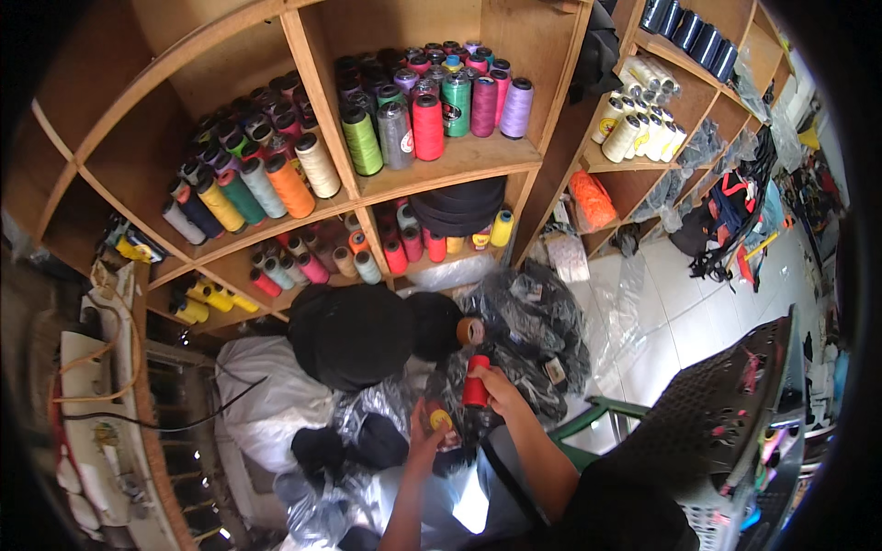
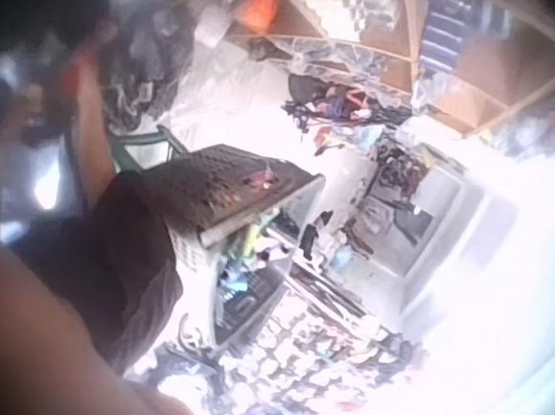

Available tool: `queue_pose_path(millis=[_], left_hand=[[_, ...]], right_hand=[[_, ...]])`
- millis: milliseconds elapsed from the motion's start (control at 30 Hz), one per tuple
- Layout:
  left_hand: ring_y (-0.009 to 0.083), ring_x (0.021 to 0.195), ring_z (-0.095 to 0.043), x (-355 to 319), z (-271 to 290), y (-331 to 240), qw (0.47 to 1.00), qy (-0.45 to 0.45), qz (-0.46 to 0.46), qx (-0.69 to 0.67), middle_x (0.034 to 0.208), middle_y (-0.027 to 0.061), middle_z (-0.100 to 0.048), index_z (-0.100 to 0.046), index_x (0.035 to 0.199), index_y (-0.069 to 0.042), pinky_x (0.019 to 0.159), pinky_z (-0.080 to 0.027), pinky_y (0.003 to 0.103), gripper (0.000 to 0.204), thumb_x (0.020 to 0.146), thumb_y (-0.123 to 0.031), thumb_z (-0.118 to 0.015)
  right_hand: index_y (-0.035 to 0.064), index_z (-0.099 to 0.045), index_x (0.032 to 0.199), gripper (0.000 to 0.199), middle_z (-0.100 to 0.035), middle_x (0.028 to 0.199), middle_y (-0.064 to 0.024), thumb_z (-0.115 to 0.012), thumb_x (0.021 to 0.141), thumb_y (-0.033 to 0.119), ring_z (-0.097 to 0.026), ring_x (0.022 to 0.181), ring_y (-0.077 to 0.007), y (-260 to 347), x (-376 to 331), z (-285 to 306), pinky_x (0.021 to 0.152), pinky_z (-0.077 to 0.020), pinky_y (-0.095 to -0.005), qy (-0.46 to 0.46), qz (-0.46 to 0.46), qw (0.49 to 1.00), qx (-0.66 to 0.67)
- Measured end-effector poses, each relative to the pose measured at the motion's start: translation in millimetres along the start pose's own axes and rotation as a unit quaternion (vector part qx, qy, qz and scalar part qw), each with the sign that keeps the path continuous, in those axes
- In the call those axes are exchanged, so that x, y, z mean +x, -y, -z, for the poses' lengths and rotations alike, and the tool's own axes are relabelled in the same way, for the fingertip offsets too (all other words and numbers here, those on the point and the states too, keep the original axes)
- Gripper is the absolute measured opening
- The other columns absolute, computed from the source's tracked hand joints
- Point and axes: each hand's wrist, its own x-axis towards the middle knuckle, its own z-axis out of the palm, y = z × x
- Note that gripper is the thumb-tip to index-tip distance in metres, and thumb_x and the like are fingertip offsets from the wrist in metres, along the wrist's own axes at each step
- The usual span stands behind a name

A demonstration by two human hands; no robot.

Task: The person picks up thread spools from a basket and places them onto wooden shelves. They handle spools of various colors, arranging them in rows on the shelves.

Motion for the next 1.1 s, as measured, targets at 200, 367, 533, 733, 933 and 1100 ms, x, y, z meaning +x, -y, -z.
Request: queue_pose_path(millis=[200, 367, 533, 733, 933, 1100], left_hand=[[0.0248, 0.113, -0.059, 61.8, 14.3, 70.7, 0.998, -0.018, -0.020, 0.054, 0.129, 0.0142, -0.055, -0.033, 0.147, -0.007, 0.091, -0.051, 0.035, 0.076, 0.082, -0.013, -0.072], [0.0216, 0.106, -0.060, 74.8, 14.4, 84.7, 0.998, 0.047, 0.010, -0.046, 0.122, 0.0126, -0.057, -0.033, 0.145, -0.006, 0.088, -0.051, 0.034, 0.070, 0.085, -0.014, -0.069], [0.0221, 0.102, -0.061, 68.2, 3.0, 90.6, 0.997, 0.044, -0.010, -0.068, 0.120, 0.0131, -0.058, -0.031, 0.146, -0.009, 0.083, -0.053, 0.035, 0.070, 0.087, -0.015, -0.069], [0.0227, 0.097, -0.063, 56.4, -12.3, 96.8, 0.992, 0.055, -0.024, -0.110, 0.118, 0.0138, -0.059, -0.028, 0.148, -0.013, 0.078, -0.055, 0.036, 0.071, 0.089, -0.017, -0.068], [0.0233, 0.091, -0.064, 4.9, -52.5, 27.8, 0.971, 0.102, -0.109, -0.186, 0.117, 0.0145, -0.059, -0.026, 0.150, -0.017, 0.073, -0.056, 0.038, 0.071, 0.092, -0.020, -0.067], [0.0188, 0.105, -0.058, -6.1, -94.1, -83.4, 0.940, 0.129, -0.307, 0.073, 0.116, 0.0128, -0.056, -0.037, 0.134, 0.002, 0.091, -0.049, 0.032, 0.063, 0.085, -0.010, -0.073]], right_hand=[[0.0015, -0.046, 0.128, 0.051, -0.066, 0.105, -0.0150, -0.069, 0.085, 0.017, -0.068, 0.082, -0.0253, 3.9, 42.9, 19.3, 0.066, -0.0594, -0.0408, 0.105, 0.095, 0.989, 0.040], [0.0028, -0.044, 0.133, 0.051, -0.066, 0.111, -0.0177, -0.066, 0.094, 0.026, -0.068, 0.079, -0.0260, -18.4, 57.0, 22.3, 0.062, -0.0595, -0.0405, 0.149, 0.122, 0.981, 0.006], [0.0012, -0.042, 0.137, 0.054, -0.066, 0.111, -0.0186, -0.063, 0.096, 0.029, -0.069, 0.076, -0.0260, -25.6, 59.5, 35.1, 0.062, -0.0592, -0.0386, 0.158, 0.110, 0.981, -0.006], [-0.0042, -0.048, 0.131, 0.047, -0.067, 0.111, -0.0176, -0.062, 0.094, 0.021, -0.069, 0.081, -0.0250, -29.0, 47.9, 47.9, 0.072, -0.0585, -0.0367, 0.182, 0.093, 0.979, -0.011], [-0.0007, -0.055, 0.124, 0.036, -0.068, 0.106, -0.0142, -0.059, 0.095, 0.019, -0.069, 0.084, -0.0219, -35.1, 36.0, 38.6, 0.075, -0.0576, -0.0344, 0.137, 0.142, 0.980, -0.030], [0.0034, -0.059, 0.122, 0.036, -0.067, 0.103, -0.0078, -0.064, 0.092, 0.024, -0.068, 0.085, -0.0160, -27.0, 14.2, 38.3, 0.068, -0.0556, -0.0295, 0.133, 0.143, 0.981, 0.025]])
